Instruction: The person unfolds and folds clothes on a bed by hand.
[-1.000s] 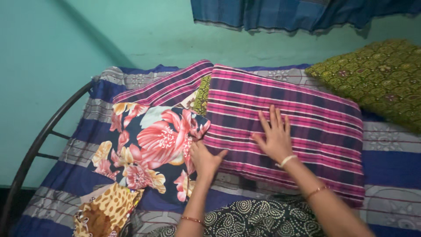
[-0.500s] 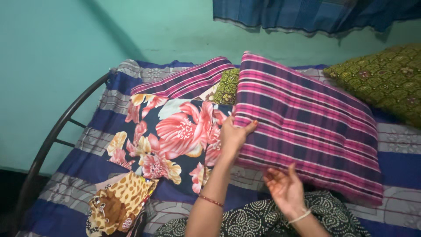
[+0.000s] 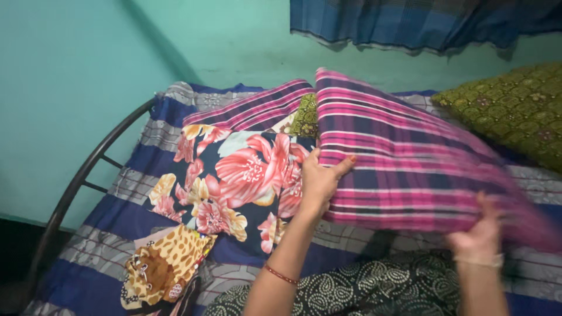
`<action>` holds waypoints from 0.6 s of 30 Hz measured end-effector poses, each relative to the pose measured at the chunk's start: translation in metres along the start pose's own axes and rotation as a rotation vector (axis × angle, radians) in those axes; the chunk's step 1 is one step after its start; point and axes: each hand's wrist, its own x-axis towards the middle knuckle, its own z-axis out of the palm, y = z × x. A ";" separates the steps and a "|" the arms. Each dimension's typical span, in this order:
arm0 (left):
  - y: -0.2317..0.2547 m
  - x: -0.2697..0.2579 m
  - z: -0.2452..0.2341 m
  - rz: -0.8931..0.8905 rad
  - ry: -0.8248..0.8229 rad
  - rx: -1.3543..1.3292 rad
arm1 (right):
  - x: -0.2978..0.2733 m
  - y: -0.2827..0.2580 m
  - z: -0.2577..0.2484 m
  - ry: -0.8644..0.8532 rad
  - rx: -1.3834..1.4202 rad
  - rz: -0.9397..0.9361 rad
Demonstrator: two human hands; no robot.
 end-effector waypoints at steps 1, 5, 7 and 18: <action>-0.006 -0.004 -0.002 -0.008 0.000 -0.003 | -0.003 -0.020 0.019 -0.040 -0.009 -0.079; -0.049 0.000 -0.028 -0.238 -0.024 0.047 | -0.028 -0.067 0.100 -0.111 -0.061 -0.361; -0.077 0.005 -0.044 -0.292 0.000 0.454 | -0.041 -0.074 0.128 -0.230 -0.139 -0.418; -0.038 0.019 -0.098 -0.140 -0.212 -0.594 | -0.073 -0.018 0.224 -0.559 -1.643 -1.381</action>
